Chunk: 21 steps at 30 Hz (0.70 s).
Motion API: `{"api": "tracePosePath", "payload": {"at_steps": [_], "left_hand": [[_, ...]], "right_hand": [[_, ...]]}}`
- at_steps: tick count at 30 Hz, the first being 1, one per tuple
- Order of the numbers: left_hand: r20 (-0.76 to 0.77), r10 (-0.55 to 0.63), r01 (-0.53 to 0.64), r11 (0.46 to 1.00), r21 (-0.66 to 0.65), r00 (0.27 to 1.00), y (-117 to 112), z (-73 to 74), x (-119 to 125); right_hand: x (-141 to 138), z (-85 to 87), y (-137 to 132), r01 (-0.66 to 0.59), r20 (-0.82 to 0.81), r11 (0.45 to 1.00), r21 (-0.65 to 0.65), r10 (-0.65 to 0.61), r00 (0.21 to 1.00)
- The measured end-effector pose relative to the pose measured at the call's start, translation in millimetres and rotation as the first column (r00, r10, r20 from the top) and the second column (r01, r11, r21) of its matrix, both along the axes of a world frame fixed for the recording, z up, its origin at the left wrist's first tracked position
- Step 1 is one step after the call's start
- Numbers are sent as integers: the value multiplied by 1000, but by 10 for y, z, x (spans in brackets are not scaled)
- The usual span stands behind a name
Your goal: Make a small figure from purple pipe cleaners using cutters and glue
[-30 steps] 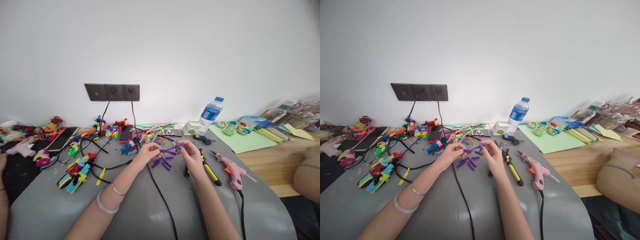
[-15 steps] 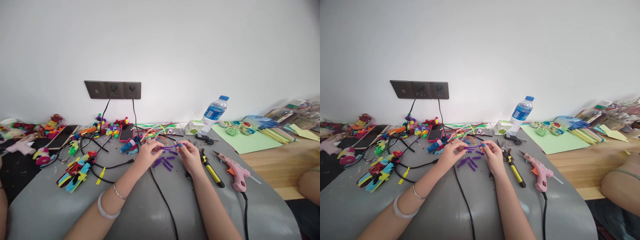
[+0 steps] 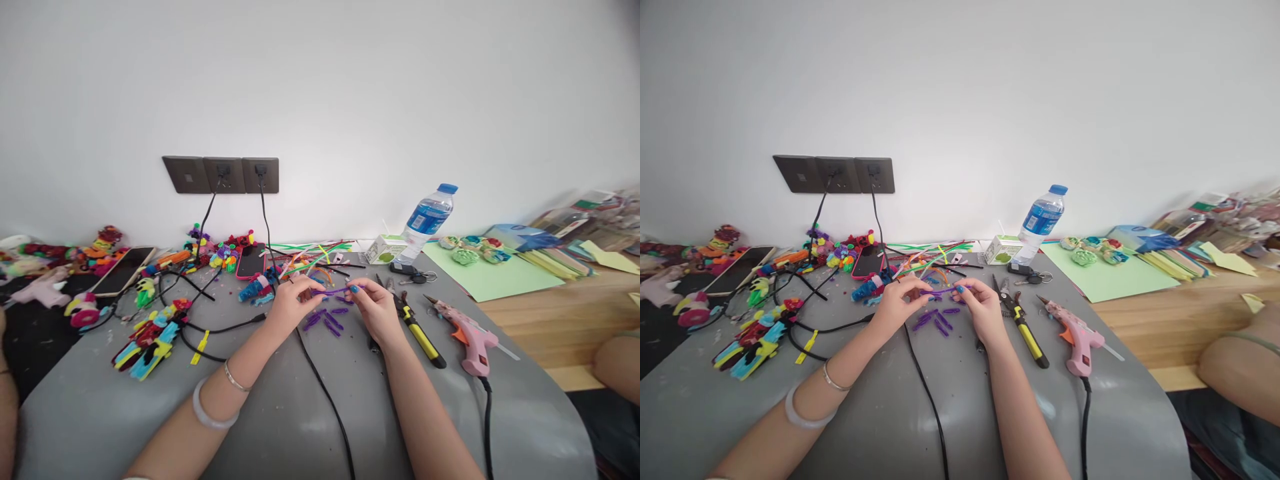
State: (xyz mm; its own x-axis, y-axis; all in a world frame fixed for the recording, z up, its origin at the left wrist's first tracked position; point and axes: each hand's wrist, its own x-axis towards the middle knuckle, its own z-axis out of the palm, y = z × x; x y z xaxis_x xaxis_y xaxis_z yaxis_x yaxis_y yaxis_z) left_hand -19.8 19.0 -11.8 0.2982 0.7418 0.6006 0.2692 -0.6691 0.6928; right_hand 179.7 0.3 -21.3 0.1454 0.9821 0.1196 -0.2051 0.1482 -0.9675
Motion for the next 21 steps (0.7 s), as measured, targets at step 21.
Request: {"api": "tracePosePath", "payload": {"at_steps": [21], "left_hand": [[-59, 19, -9, 988, 156, 998, 4, 14, -47]], "right_hand": [[-10, 39, -15, 1, -16, 1000, -29, -2, 1000]]}}
